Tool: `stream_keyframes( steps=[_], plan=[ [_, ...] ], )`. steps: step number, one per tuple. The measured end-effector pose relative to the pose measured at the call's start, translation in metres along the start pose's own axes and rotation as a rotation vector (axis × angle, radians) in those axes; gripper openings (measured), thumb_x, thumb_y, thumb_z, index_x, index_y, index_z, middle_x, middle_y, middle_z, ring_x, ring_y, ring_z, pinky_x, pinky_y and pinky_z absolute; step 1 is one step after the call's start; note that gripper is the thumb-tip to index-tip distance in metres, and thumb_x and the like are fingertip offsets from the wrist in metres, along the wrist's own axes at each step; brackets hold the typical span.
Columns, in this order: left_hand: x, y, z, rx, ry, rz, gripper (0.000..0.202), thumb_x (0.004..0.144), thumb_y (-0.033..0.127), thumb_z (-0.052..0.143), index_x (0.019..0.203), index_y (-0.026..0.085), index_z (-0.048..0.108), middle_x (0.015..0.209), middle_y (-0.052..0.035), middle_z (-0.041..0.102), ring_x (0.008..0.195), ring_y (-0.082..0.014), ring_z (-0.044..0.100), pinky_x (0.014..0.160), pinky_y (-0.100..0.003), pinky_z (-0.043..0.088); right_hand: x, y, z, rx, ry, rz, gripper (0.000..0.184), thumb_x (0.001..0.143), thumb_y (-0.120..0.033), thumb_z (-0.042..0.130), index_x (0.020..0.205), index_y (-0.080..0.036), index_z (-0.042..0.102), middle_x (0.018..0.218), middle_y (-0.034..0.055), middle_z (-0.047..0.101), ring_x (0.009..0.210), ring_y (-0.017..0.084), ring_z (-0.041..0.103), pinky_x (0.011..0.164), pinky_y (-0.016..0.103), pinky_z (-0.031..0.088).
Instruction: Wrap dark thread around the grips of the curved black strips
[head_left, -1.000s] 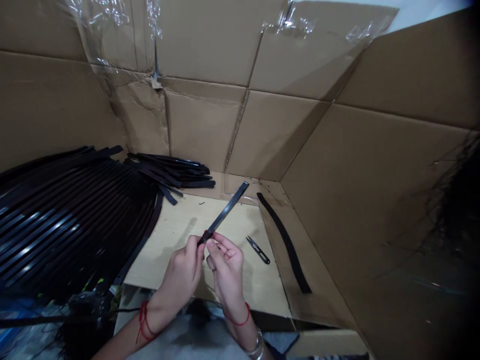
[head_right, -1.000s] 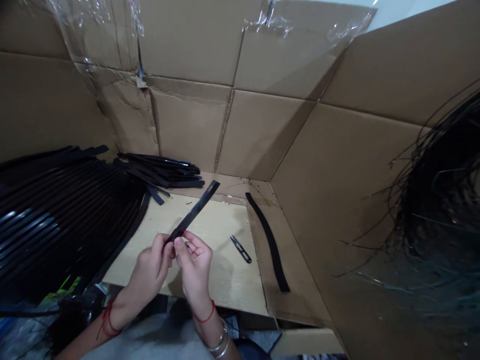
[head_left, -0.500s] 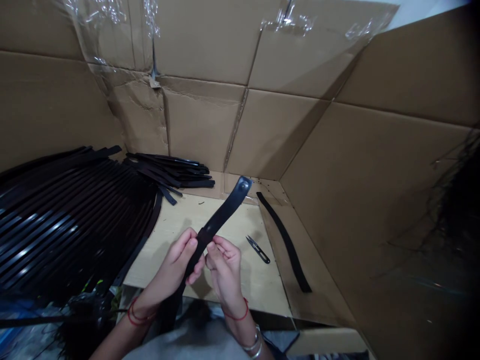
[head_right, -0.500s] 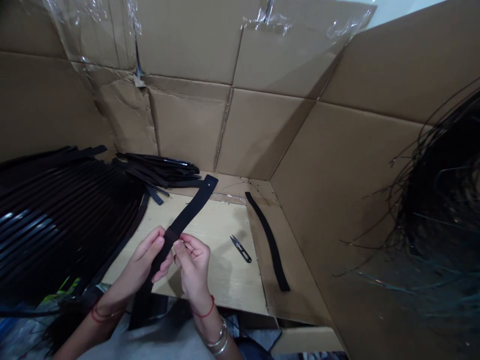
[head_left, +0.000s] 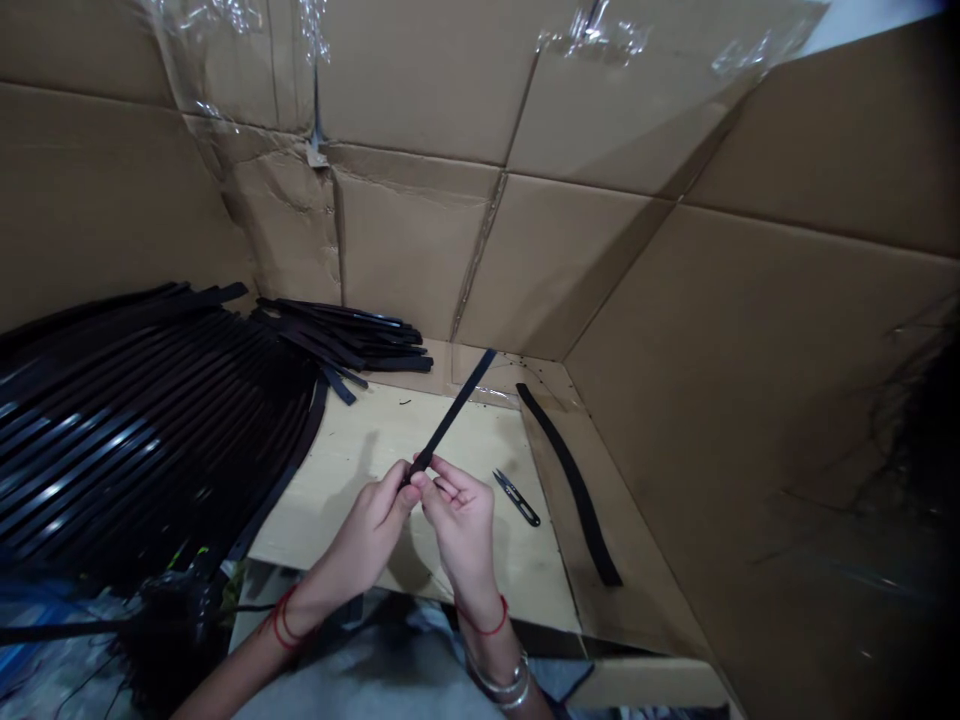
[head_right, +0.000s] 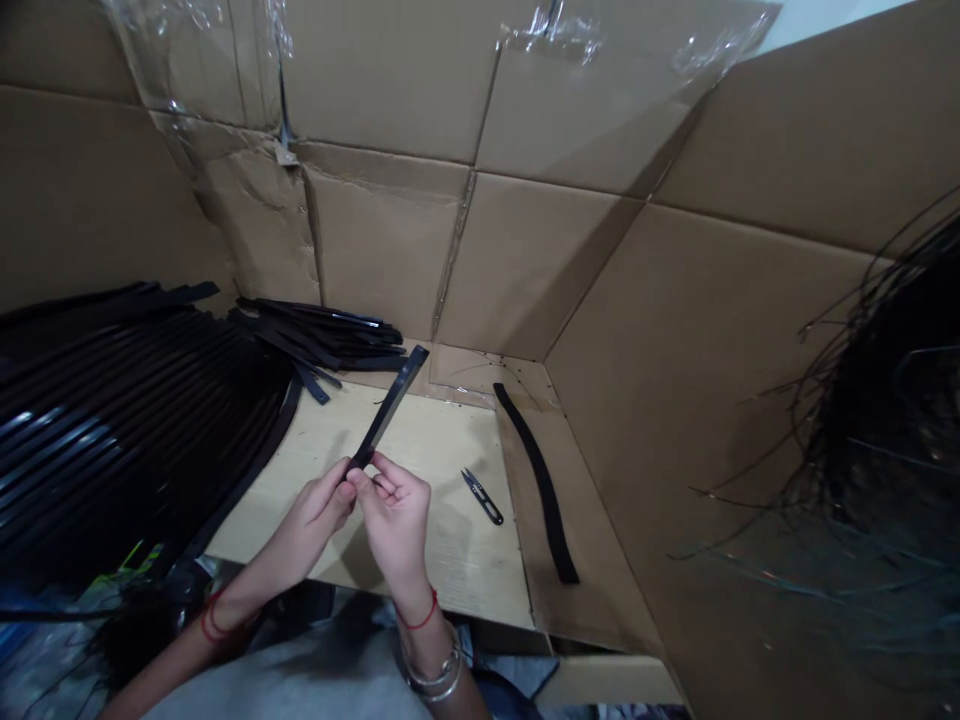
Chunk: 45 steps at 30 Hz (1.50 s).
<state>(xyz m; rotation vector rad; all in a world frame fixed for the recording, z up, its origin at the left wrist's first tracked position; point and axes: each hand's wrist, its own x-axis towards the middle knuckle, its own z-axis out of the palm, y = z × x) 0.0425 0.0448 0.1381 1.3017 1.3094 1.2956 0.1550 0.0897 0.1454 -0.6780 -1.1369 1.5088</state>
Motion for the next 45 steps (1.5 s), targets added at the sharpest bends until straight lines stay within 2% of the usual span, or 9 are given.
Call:
stream_keyframes(
  steps=[6, 11, 18, 20, 23, 27, 32, 39, 45],
  plan=[
    [0.002, -0.008, -0.004, -0.424, -0.17, -0.22, 0.055, 0.082, 0.071, 0.047, 0.082, 0.016, 0.043, 0.058, 0.0083, 0.028, 0.045, -0.0037, 0.018, 0.041, -0.017, 0.015, -0.002, -0.001, -0.001, -0.002, -0.031, -0.048, 0.019, 0.078, -0.027, 0.079, 0.087, -0.012, 0.072, 0.058, 0.0006, 0.06, 0.052, 0.009, 0.054, 0.052, 0.018, 0.046],
    [0.0, -0.006, -0.009, -0.668, -0.347, -0.304, 0.052, 0.085, 0.068, 0.046, 0.081, 0.017, 0.042, 0.055, 0.0092, 0.027, 0.04, -0.0024, 0.014, 0.036, -0.013, 0.014, -0.003, 0.003, -0.002, 0.024, -0.083, -0.056, 0.024, 0.082, -0.032, 0.077, 0.092, -0.012, 0.07, 0.059, 0.0047, 0.065, 0.047, 0.009, 0.054, 0.044, 0.015, 0.036],
    [0.003, -0.011, -0.011, -0.966, -0.914, -0.429, 0.056, 0.083, 0.074, 0.039, 0.071, 0.019, 0.041, 0.039, 0.0089, 0.029, 0.025, -0.0062, 0.021, 0.024, -0.017, 0.024, 0.002, 0.003, -0.019, 0.156, -0.366, 0.23, 0.043, 0.065, -0.045, 0.086, 0.088, -0.01, 0.074, 0.064, 0.0062, 0.064, 0.043, 0.007, 0.045, 0.04, 0.014, 0.027],
    [0.002, -0.01, -0.011, -0.884, -0.861, -0.433, 0.06, 0.083, 0.076, 0.036, 0.071, 0.018, 0.045, 0.04, 0.0057, 0.036, 0.027, -0.0089, 0.033, 0.026, -0.019, 0.03, 0.001, 0.002, -0.021, 0.14, -0.33, 0.205, 0.041, 0.067, -0.045, 0.085, 0.088, -0.011, 0.075, 0.066, 0.0062, 0.064, 0.045, 0.008, 0.047, 0.041, 0.014, 0.029],
    [-0.004, -0.003, -0.009, -0.693, -0.593, -0.373, 0.063, 0.085, 0.074, 0.036, 0.079, 0.014, 0.052, 0.049, 0.0019, 0.047, 0.037, -0.0095, 0.046, 0.037, -0.019, 0.04, -0.002, 0.002, -0.022, 0.132, -0.279, 0.164, 0.037, 0.074, -0.044, 0.081, 0.09, -0.011, 0.075, 0.062, 0.0051, 0.062, 0.043, 0.008, 0.046, 0.041, 0.015, 0.031],
    [-0.013, 0.008, -0.002, -0.487, -0.32, -0.266, 0.052, 0.091, 0.062, 0.041, 0.081, 0.012, 0.052, 0.052, 0.0019, 0.048, 0.04, -0.007, 0.046, 0.042, -0.017, 0.038, -0.005, 0.001, -0.021, 0.128, -0.296, 0.165, 0.037, 0.077, -0.045, 0.079, 0.092, -0.011, 0.073, 0.059, 0.0052, 0.061, 0.045, 0.011, 0.051, 0.04, 0.016, 0.031],
    [-0.012, 0.01, 0.0, -0.481, -0.273, -0.335, 0.048, 0.089, 0.062, 0.045, 0.079, 0.015, 0.048, 0.048, 0.0068, 0.038, 0.035, -0.0039, 0.03, 0.035, -0.015, 0.024, -0.006, -0.004, -0.016, 0.035, -0.212, 0.063, 0.031, 0.082, -0.042, 0.075, 0.081, -0.011, 0.07, 0.056, 0.0027, 0.058, 0.043, 0.006, 0.044, 0.04, 0.014, 0.027],
    [-0.008, 0.009, -0.001, -0.397, -0.152, -0.367, 0.048, 0.083, 0.064, 0.053, 0.077, 0.017, 0.043, 0.05, 0.0082, 0.034, 0.038, -0.0028, 0.025, 0.035, -0.014, 0.018, -0.019, -0.018, 0.0, -0.279, 0.027, -0.203, 0.015, 0.084, -0.021, 0.069, 0.071, -0.012, 0.068, 0.059, 0.0043, 0.063, 0.049, 0.012, 0.055, 0.045, 0.017, 0.041],
    [-0.01, 0.012, -0.003, -0.364, -0.119, -0.355, 0.048, 0.083, 0.064, 0.053, 0.076, 0.017, 0.044, 0.051, 0.0074, 0.035, 0.038, -0.0034, 0.027, 0.035, -0.015, 0.019, -0.015, -0.008, 0.0, -0.208, 0.028, -0.161, 0.018, 0.083, -0.027, 0.071, 0.075, -0.011, 0.071, 0.06, 0.0049, 0.062, 0.051, 0.012, 0.053, 0.047, 0.019, 0.041]
  ],
)
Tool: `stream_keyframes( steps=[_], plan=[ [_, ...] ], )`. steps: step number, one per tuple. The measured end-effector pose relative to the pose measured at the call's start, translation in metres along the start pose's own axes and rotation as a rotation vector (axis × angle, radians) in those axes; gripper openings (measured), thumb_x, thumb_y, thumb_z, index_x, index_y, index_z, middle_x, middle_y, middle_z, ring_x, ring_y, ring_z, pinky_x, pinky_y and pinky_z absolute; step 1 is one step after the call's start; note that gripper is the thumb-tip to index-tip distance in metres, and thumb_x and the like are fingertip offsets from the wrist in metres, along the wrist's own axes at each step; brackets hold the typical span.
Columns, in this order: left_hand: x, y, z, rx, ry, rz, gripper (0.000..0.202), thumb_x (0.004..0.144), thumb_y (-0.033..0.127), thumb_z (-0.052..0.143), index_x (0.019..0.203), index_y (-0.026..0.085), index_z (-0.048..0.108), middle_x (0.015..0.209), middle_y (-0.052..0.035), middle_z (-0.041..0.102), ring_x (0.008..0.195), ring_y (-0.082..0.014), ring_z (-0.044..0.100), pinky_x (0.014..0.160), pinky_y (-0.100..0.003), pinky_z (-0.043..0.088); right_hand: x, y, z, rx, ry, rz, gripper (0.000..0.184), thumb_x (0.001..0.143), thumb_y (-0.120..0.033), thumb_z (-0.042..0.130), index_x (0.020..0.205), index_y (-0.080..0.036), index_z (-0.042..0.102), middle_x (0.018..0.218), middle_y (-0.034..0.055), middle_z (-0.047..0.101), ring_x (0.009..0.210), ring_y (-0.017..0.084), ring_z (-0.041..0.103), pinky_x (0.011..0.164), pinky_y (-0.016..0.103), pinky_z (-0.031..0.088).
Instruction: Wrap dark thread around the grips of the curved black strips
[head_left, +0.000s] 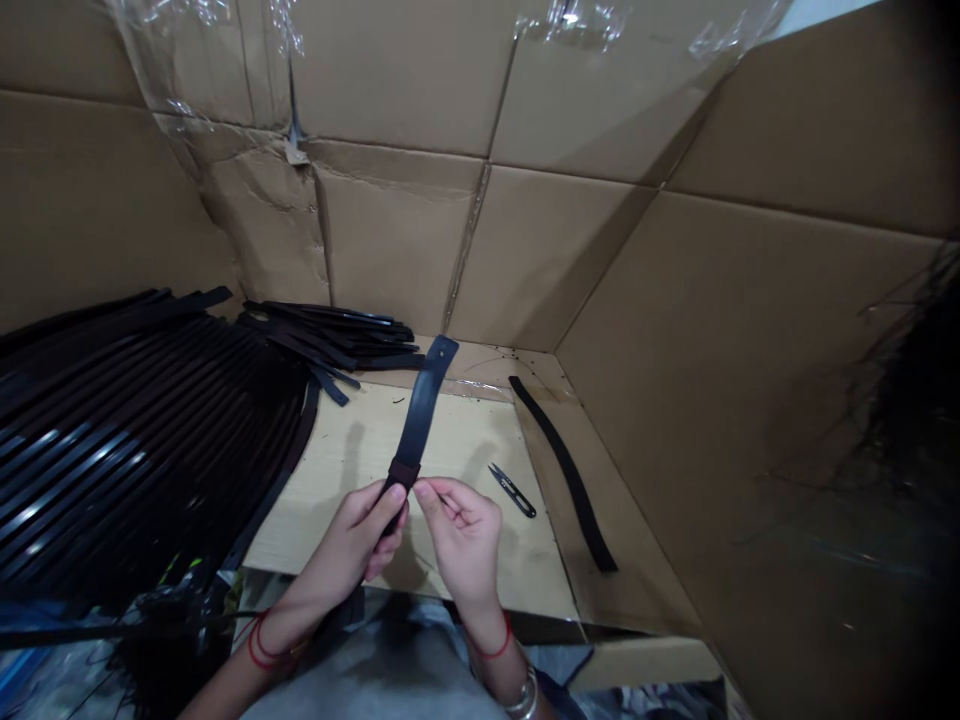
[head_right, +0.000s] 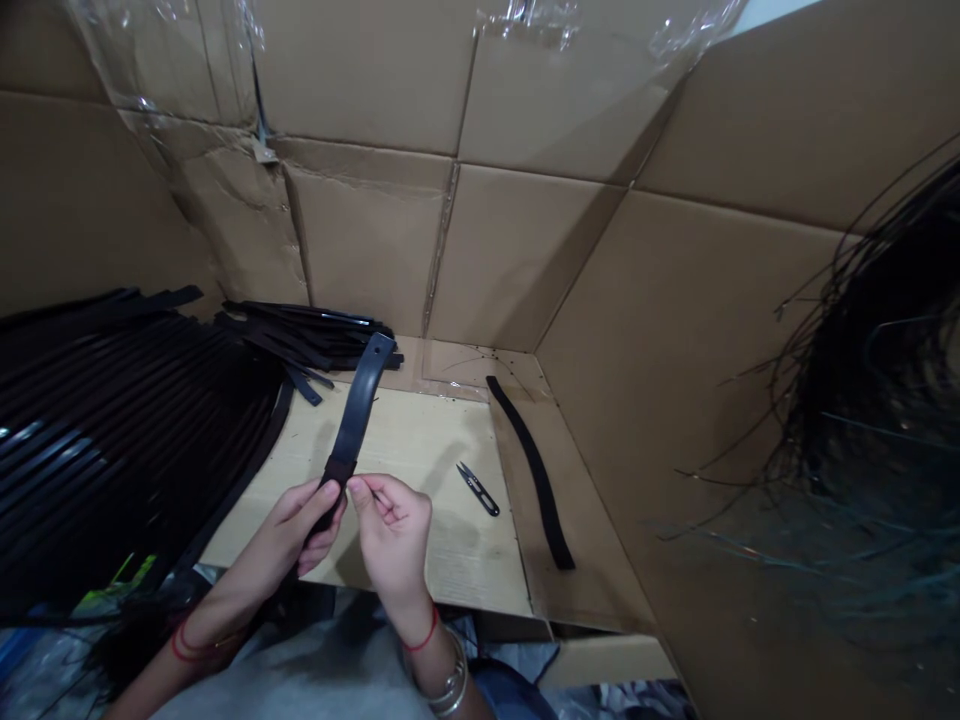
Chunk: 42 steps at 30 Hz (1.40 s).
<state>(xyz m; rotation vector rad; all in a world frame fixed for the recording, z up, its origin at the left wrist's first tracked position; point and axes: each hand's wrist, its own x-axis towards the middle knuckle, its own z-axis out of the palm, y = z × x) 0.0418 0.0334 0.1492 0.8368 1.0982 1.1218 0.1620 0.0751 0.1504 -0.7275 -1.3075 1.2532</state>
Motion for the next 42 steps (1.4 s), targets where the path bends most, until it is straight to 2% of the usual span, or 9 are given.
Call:
stream_keyframes(
  steps=[5, 9, 11, 13, 16, 21, 26, 32, 42],
  plan=[
    [0.0, -0.002, -0.011, -0.114, -0.211, -0.032, 0.042, 0.089, 0.057, 0.047, 0.078, 0.017, 0.045, 0.045, 0.0087, 0.033, 0.033, -0.0042, 0.024, 0.032, -0.015, 0.02, 0.009, 0.011, -0.01, 0.325, -0.214, 0.282, 0.035, 0.075, -0.038, 0.081, 0.098, -0.012, 0.073, 0.052, -0.0029, 0.05, 0.04, 0.003, 0.03, 0.04, 0.014, 0.019],
    [0.003, -0.005, -0.015, -0.178, -0.489, -0.181, 0.045, 0.087, 0.064, 0.04, 0.079, 0.019, 0.043, 0.041, 0.0098, 0.029, 0.028, -0.0068, 0.02, 0.029, -0.019, 0.02, 0.01, 0.008, -0.014, 0.379, -0.359, 0.408, 0.042, 0.072, -0.042, 0.083, 0.098, -0.01, 0.073, 0.066, 0.0065, 0.062, 0.051, 0.012, 0.055, 0.043, 0.016, 0.029],
    [0.004, -0.004, -0.011, -0.021, -0.358, -0.068, 0.044, 0.088, 0.061, 0.04, 0.09, 0.018, 0.045, 0.046, 0.0073, 0.039, 0.034, -0.0089, 0.033, 0.036, -0.02, 0.029, 0.009, 0.006, -0.012, 0.335, -0.254, 0.369, 0.037, 0.073, -0.04, 0.083, 0.093, -0.01, 0.074, 0.071, 0.0077, 0.064, 0.054, 0.011, 0.054, 0.044, 0.016, 0.032],
    [0.003, -0.004, -0.005, 0.235, -0.071, 0.178, 0.039, 0.091, 0.052, 0.046, 0.109, 0.017, 0.045, 0.062, 0.0024, 0.053, 0.05, -0.0118, 0.048, 0.051, -0.022, 0.038, 0.008, 0.004, -0.008, 0.281, -0.133, 0.32, 0.034, 0.074, -0.037, 0.082, 0.092, -0.009, 0.073, 0.068, 0.0052, 0.061, 0.049, 0.007, 0.045, 0.043, 0.015, 0.03],
    [0.001, -0.004, 0.003, 0.558, 0.189, 0.394, 0.031, 0.094, 0.04, 0.046, 0.117, 0.018, 0.046, 0.076, -0.0026, 0.059, 0.065, -0.0156, 0.055, 0.061, -0.024, 0.039, 0.007, 0.003, -0.003, 0.211, -0.074, 0.268, 0.034, 0.077, -0.038, 0.08, 0.092, -0.009, 0.072, 0.061, 0.0008, 0.052, 0.046, 0.006, 0.035, 0.041, 0.015, 0.028],
    [0.004, -0.009, 0.001, 0.769, 0.279, 0.428, 0.018, 0.096, 0.033, 0.039, 0.094, 0.019, 0.049, 0.063, -0.0012, 0.054, 0.055, -0.0155, 0.053, 0.054, -0.025, 0.032, 0.004, 0.004, 0.004, 0.149, -0.066, 0.203, 0.032, 0.081, -0.042, 0.075, 0.086, -0.01, 0.07, 0.056, -0.0016, 0.043, 0.047, 0.007, 0.031, 0.04, 0.017, 0.028],
    [0.006, -0.01, 0.0, 0.51, 0.247, 0.435, 0.024, 0.099, 0.04, 0.034, 0.093, 0.019, 0.046, 0.056, 0.0036, 0.048, 0.044, -0.0108, 0.045, 0.045, -0.021, 0.032, 0.0, 0.01, 0.008, 0.116, 0.019, 0.131, 0.031, 0.082, -0.041, 0.073, 0.087, -0.01, 0.068, 0.061, 0.0009, 0.052, 0.045, 0.007, 0.034, 0.041, 0.018, 0.031],
    [0.005, -0.003, 0.002, 0.155, 0.131, 0.346, 0.03, 0.097, 0.049, 0.037, 0.09, 0.02, 0.04, 0.054, 0.0073, 0.045, 0.039, -0.0062, 0.039, 0.038, -0.016, 0.029, -0.001, 0.023, 0.009, 0.089, 0.069, 0.067, 0.032, 0.084, -0.04, 0.072, 0.096, -0.01, 0.07, 0.068, 0.005, 0.061, 0.048, 0.008, 0.039, 0.044, 0.019, 0.032],
    [0.035, -0.017, -0.025, -0.345, -0.451, 0.014, 0.037, 0.093, 0.055, 0.044, 0.106, 0.02, 0.042, 0.042, 0.0111, 0.04, 0.024, -0.0059, 0.019, 0.025, -0.016, 0.019, 0.019, 0.028, -0.01, 0.277, -0.207, 0.197, 0.043, 0.073, -0.041, 0.081, 0.099, -0.008, 0.072, 0.053, -0.0026, 0.046, 0.044, 0.005, 0.029, 0.042, 0.016, 0.024]
  ],
)
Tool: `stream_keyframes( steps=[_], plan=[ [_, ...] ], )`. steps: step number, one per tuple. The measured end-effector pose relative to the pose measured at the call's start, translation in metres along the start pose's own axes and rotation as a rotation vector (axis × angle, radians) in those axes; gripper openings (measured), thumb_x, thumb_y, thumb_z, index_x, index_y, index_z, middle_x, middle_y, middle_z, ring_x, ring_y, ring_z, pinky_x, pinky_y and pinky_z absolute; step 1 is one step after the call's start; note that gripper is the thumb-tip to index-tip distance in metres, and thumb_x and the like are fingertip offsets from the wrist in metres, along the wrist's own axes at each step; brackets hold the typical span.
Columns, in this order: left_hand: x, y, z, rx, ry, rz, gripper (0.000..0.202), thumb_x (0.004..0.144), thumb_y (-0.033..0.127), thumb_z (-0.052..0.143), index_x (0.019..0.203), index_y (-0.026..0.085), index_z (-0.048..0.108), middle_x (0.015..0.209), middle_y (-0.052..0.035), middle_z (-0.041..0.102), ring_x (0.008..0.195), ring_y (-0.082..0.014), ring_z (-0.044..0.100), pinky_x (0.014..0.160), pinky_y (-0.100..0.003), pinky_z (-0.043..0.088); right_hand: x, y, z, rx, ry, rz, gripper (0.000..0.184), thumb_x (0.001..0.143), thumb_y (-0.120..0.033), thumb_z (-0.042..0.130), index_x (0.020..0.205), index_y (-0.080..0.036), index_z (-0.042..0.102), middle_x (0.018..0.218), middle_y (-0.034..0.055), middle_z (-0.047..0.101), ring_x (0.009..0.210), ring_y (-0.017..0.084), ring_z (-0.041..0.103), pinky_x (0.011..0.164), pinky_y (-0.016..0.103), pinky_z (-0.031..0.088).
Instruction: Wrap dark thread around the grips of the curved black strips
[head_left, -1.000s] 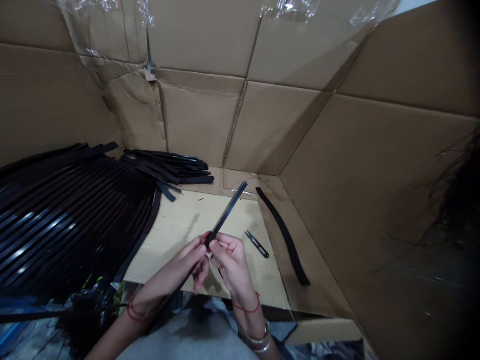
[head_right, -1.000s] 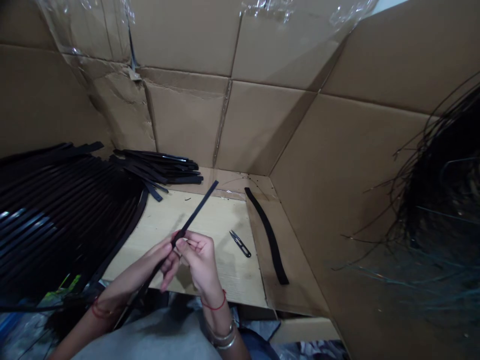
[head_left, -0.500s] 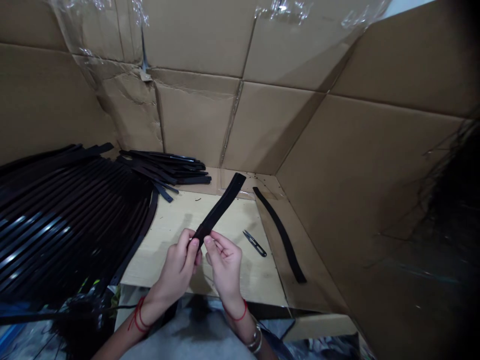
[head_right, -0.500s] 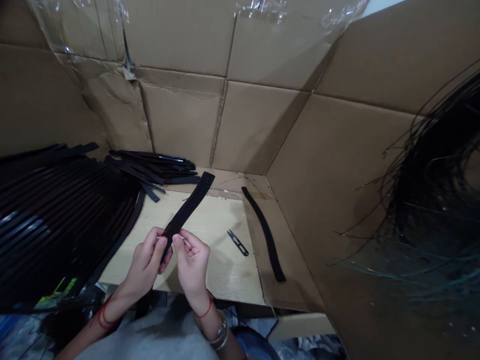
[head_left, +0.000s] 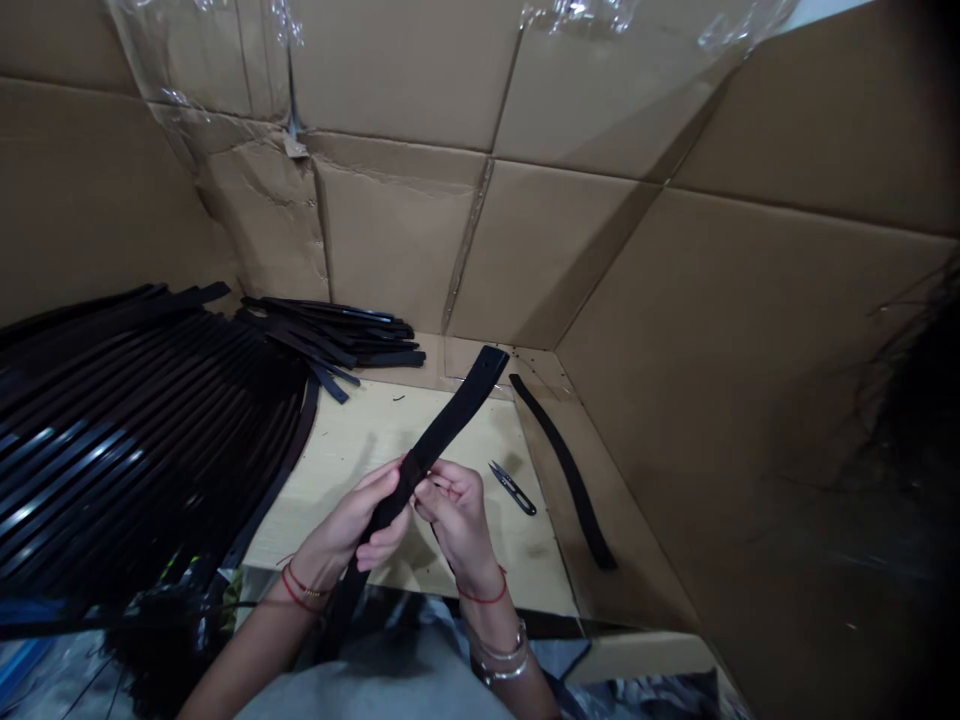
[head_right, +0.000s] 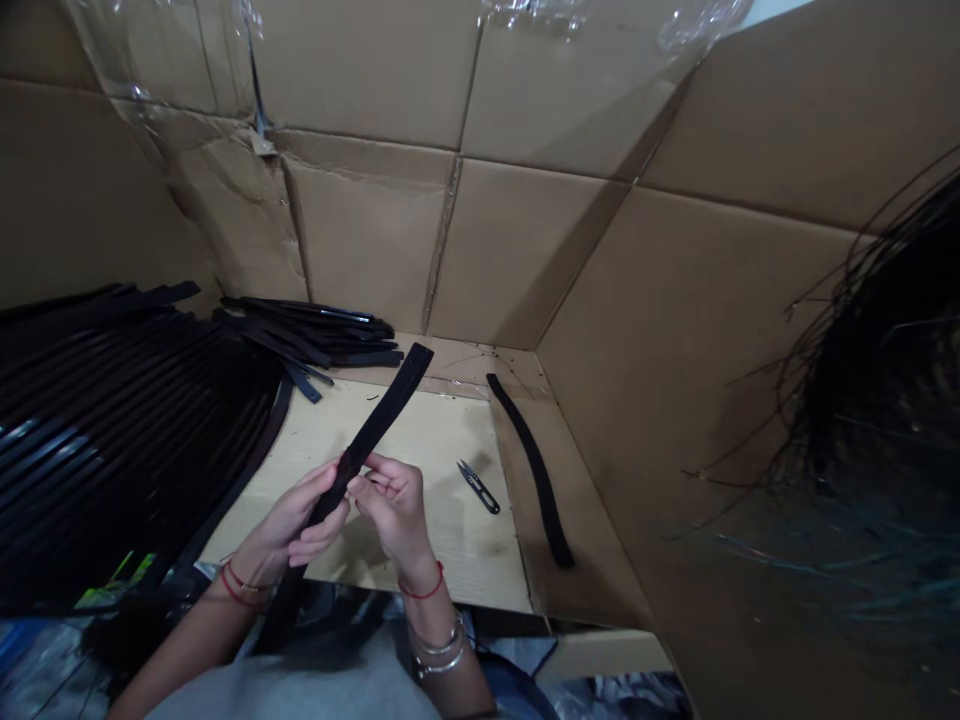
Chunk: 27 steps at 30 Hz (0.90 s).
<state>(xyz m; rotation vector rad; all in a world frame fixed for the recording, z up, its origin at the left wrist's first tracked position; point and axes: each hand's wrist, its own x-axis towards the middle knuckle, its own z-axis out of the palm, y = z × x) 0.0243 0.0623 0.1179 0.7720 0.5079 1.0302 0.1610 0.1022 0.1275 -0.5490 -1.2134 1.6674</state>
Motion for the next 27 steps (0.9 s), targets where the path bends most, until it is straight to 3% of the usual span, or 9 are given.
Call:
stream_keyframes(
  steps=[3, 6, 8, 10, 13, 16, 21, 24, 27],
  plan=[
    [0.004, 0.0, 0.002, 0.168, 0.073, -0.005, 0.046, 0.091, 0.061, 0.042, 0.103, 0.017, 0.045, 0.049, 0.0059, 0.05, 0.03, -0.0065, 0.034, 0.031, -0.017, 0.028, 0.001, -0.001, -0.003, -0.001, 0.026, 0.005, 0.039, 0.074, -0.039, 0.081, 0.098, -0.009, 0.072, 0.057, -0.0003, 0.053, 0.044, 0.006, 0.038, 0.042, 0.016, 0.032],
    [0.005, -0.004, 0.01, 0.372, 0.325, 0.086, 0.054, 0.085, 0.068, 0.046, 0.095, 0.015, 0.047, 0.058, 0.0024, 0.054, 0.042, -0.0072, 0.044, 0.041, -0.017, 0.035, 0.0, 0.0, -0.003, 0.01, 0.065, 0.019, 0.042, 0.072, -0.038, 0.083, 0.102, -0.009, 0.071, 0.056, -0.0007, 0.054, 0.043, 0.008, 0.045, 0.042, 0.017, 0.039],
    [0.006, -0.009, 0.015, 0.409, 0.484, 0.132, 0.056, 0.082, 0.071, 0.047, 0.082, 0.015, 0.047, 0.055, 0.0039, 0.047, 0.044, -0.0065, 0.041, 0.042, -0.017, 0.032, -0.001, -0.001, 0.0, -0.015, 0.119, 0.01, 0.042, 0.073, -0.036, 0.083, 0.103, -0.009, 0.07, 0.056, -0.0008, 0.056, 0.045, 0.009, 0.048, 0.043, 0.017, 0.042],
    [0.005, -0.013, 0.018, 0.347, 0.518, 0.093, 0.058, 0.082, 0.073, 0.043, 0.074, 0.016, 0.044, 0.049, 0.0061, 0.038, 0.04, -0.0051, 0.033, 0.038, -0.017, 0.024, -0.002, -0.003, 0.005, -0.058, 0.143, 0.02, 0.041, 0.073, -0.035, 0.083, 0.101, -0.01, 0.069, 0.063, 0.0025, 0.062, 0.049, 0.01, 0.054, 0.046, 0.017, 0.045],
    [0.004, -0.011, 0.015, 0.14, 0.333, -0.064, 0.064, 0.077, 0.082, 0.039, 0.07, 0.018, 0.041, 0.043, 0.0093, 0.027, 0.034, -0.0038, 0.018, 0.032, -0.017, 0.012, -0.002, -0.007, 0.012, -0.089, 0.111, 0.079, 0.035, 0.074, -0.037, 0.081, 0.094, -0.011, 0.07, 0.07, 0.006, 0.066, 0.051, 0.013, 0.059, 0.046, 0.018, 0.046],
    [0.003, -0.006, 0.008, -0.054, 0.139, -0.141, 0.065, 0.072, 0.082, 0.047, 0.068, 0.018, 0.037, 0.043, 0.011, 0.024, 0.033, -0.0026, 0.012, 0.03, -0.016, 0.01, -0.003, -0.008, 0.016, -0.09, 0.104, 0.077, 0.026, 0.078, -0.039, 0.077, 0.09, -0.016, 0.071, 0.068, 0.0049, 0.065, 0.052, 0.014, 0.06, 0.043, 0.018, 0.04],
    [0.003, -0.009, 0.0, -0.229, 0.027, -0.24, 0.063, 0.068, 0.075, 0.062, 0.066, 0.019, 0.033, 0.041, 0.0118, 0.022, 0.032, -0.0018, 0.01, 0.028, -0.014, 0.01, -0.006, -0.004, 0.011, -0.112, 0.046, 0.052, 0.019, 0.083, -0.041, 0.073, 0.088, -0.023, 0.073, 0.058, 0.0064, 0.06, 0.042, 0.014, 0.049, 0.039, 0.024, 0.027],
    [0.003, -0.008, 0.001, -0.313, -0.055, -0.276, 0.064, 0.067, 0.074, 0.064, 0.064, 0.019, 0.032, 0.04, 0.0118, 0.021, 0.031, -0.0019, 0.008, 0.026, -0.014, 0.008, -0.006, -0.005, 0.005, -0.126, 0.06, 0.049, 0.028, 0.082, -0.045, 0.074, 0.089, -0.018, 0.072, 0.051, 0.0026, 0.053, 0.038, 0.009, 0.035, 0.039, 0.022, 0.018],
    [0.004, -0.005, 0.001, -0.373, -0.165, -0.333, 0.062, 0.07, 0.071, 0.064, 0.062, 0.019, 0.031, 0.039, 0.0117, 0.019, 0.031, -0.0017, 0.005, 0.026, -0.013, 0.007, -0.005, -0.007, -0.001, -0.158, 0.057, 0.053, 0.037, 0.077, -0.047, 0.078, 0.081, -0.011, 0.069, 0.053, 0.0014, 0.053, 0.043, 0.006, 0.034, 0.041, 0.018, 0.02]
  ],
)
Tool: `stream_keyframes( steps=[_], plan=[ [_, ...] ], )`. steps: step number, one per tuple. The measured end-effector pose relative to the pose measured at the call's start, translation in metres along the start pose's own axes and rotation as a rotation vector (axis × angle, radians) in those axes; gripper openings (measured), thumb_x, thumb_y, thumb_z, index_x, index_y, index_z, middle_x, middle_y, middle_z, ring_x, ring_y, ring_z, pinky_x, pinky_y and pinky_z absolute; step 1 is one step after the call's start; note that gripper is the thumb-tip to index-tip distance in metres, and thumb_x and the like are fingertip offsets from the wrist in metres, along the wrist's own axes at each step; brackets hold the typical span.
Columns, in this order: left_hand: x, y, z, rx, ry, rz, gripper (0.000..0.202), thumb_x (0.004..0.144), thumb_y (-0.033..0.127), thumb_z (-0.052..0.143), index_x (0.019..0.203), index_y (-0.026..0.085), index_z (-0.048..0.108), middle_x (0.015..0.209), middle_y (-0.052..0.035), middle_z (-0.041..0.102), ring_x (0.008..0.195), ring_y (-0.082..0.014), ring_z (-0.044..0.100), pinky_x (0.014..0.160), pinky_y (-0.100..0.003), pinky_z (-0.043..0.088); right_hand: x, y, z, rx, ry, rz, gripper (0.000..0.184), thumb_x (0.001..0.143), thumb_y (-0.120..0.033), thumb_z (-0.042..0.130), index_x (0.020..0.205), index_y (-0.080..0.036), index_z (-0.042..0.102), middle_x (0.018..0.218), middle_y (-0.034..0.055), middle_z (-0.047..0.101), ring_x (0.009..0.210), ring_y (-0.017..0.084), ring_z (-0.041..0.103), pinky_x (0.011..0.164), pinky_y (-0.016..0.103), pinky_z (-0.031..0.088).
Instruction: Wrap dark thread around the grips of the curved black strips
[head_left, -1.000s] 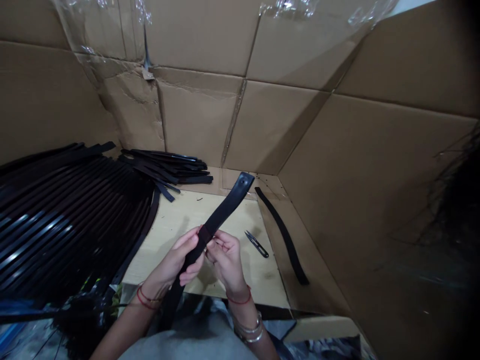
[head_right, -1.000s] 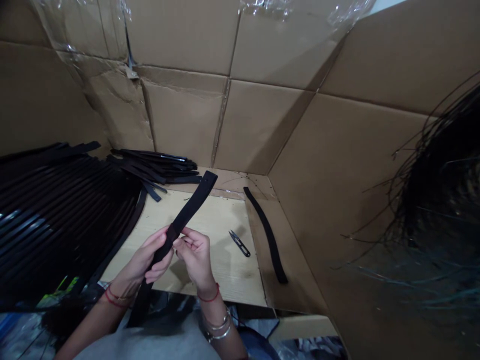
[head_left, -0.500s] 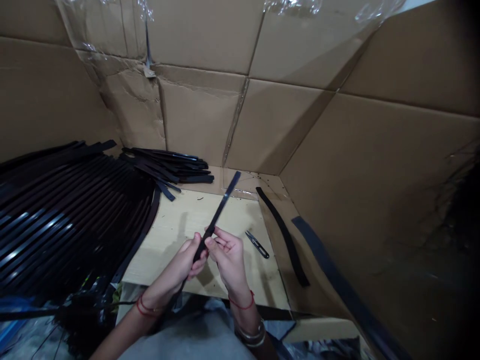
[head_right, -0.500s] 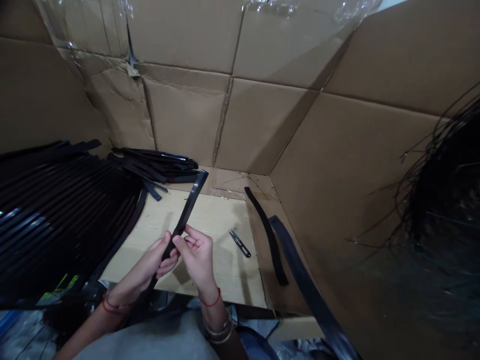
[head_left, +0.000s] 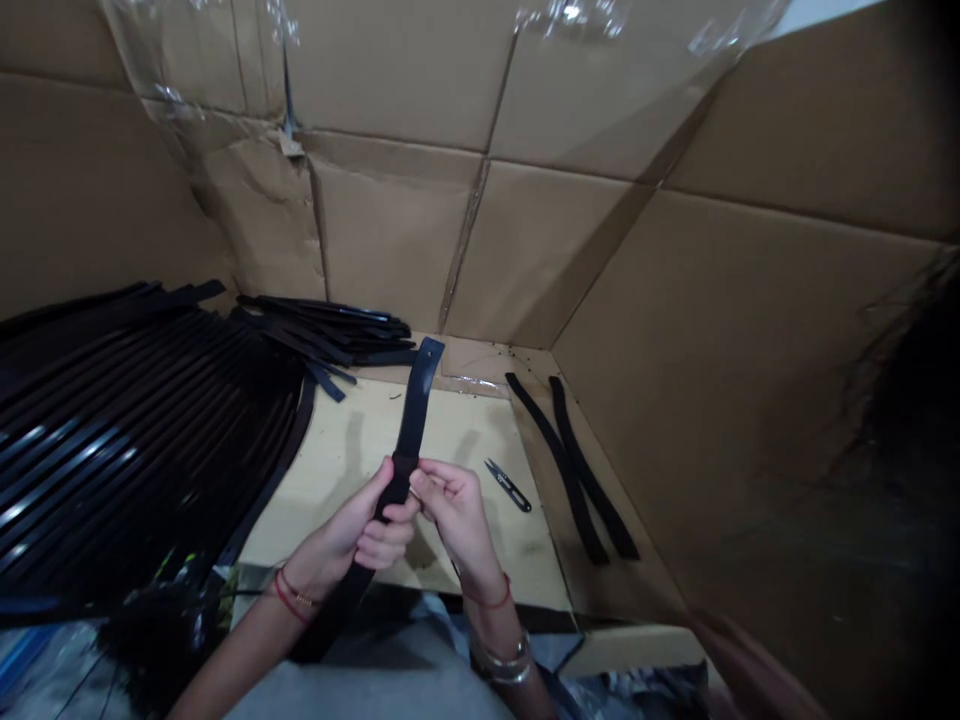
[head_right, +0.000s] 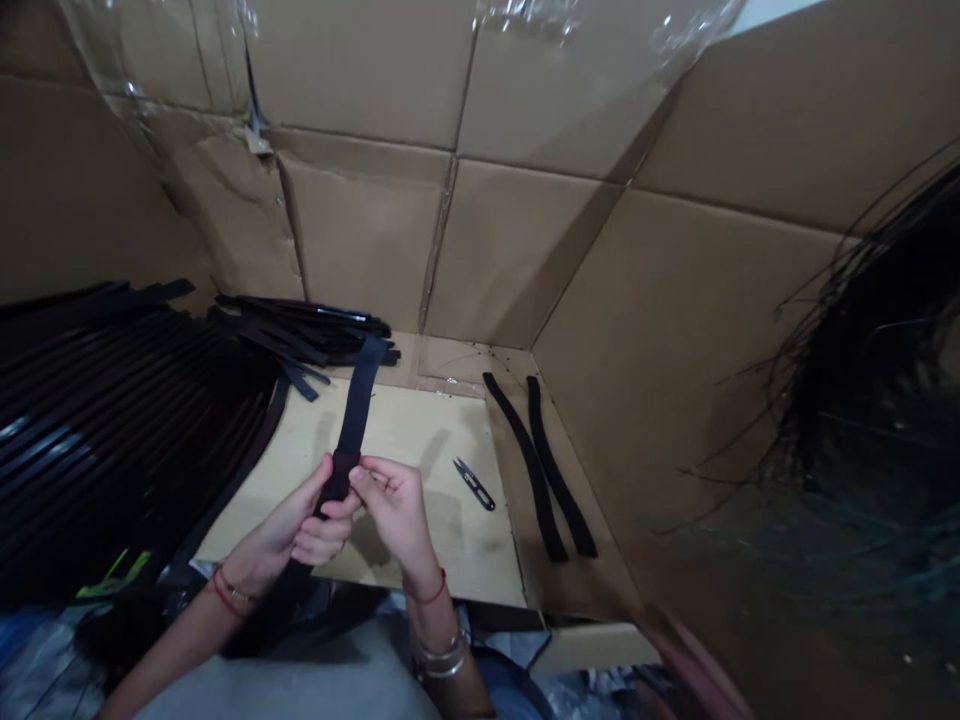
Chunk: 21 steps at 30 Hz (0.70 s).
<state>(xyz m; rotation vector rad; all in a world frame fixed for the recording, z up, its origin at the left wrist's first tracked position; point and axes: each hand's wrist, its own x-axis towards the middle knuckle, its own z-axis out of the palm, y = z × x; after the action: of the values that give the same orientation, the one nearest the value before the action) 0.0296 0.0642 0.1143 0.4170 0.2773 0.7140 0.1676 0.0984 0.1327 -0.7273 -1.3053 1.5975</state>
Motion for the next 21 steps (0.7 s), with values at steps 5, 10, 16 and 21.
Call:
stream_keyframes(
  steps=[5, 10, 16, 21],
  plan=[
    [0.005, -0.002, -0.004, 0.032, -0.077, -0.021, 0.063, 0.074, 0.078, 0.051, 0.059, 0.018, 0.039, 0.037, 0.0084, 0.024, 0.027, -0.0046, 0.016, 0.025, -0.017, 0.016, 0.0, 0.001, -0.008, -0.069, -0.026, -0.044, 0.036, 0.082, -0.044, 0.073, 0.075, -0.009, 0.065, 0.057, 0.0002, 0.051, 0.047, 0.006, 0.036, 0.043, 0.016, 0.024],
    [0.01, -0.002, 0.002, 0.252, 0.255, 0.19, 0.063, 0.08, 0.073, 0.049, 0.075, 0.011, 0.056, 0.045, 0.0036, 0.041, 0.039, -0.0066, 0.04, 0.039, -0.016, 0.036, -0.002, -0.004, -0.007, -0.149, 0.05, -0.097, 0.037, 0.086, -0.043, 0.069, 0.07, -0.011, 0.06, 0.054, 0.0019, 0.055, 0.046, 0.01, 0.047, 0.045, 0.018, 0.034],
    [0.01, -0.002, 0.012, 0.402, 0.452, 0.261, 0.061, 0.084, 0.074, 0.04, 0.068, 0.015, 0.049, 0.039, 0.0059, 0.036, 0.029, -0.0062, 0.03, 0.03, -0.017, 0.025, -0.002, 0.0, 0.004, -0.225, 0.136, -0.223, 0.033, 0.09, -0.038, 0.063, 0.072, -0.011, 0.062, 0.054, 0.0033, 0.058, 0.046, 0.011, 0.052, 0.043, 0.017, 0.036],
    [0.011, -0.004, 0.012, 0.428, 0.478, 0.314, 0.062, 0.079, 0.077, 0.044, 0.068, 0.016, 0.048, 0.037, 0.0059, 0.037, 0.028, -0.0074, 0.034, 0.029, -0.017, 0.028, -0.004, 0.005, 0.015, -0.162, 0.185, -0.241, 0.037, 0.091, -0.044, 0.061, 0.073, -0.012, 0.06, 0.052, 0.0025, 0.056, 0.042, 0.012, 0.052, 0.041, 0.018, 0.038]
  ],
)
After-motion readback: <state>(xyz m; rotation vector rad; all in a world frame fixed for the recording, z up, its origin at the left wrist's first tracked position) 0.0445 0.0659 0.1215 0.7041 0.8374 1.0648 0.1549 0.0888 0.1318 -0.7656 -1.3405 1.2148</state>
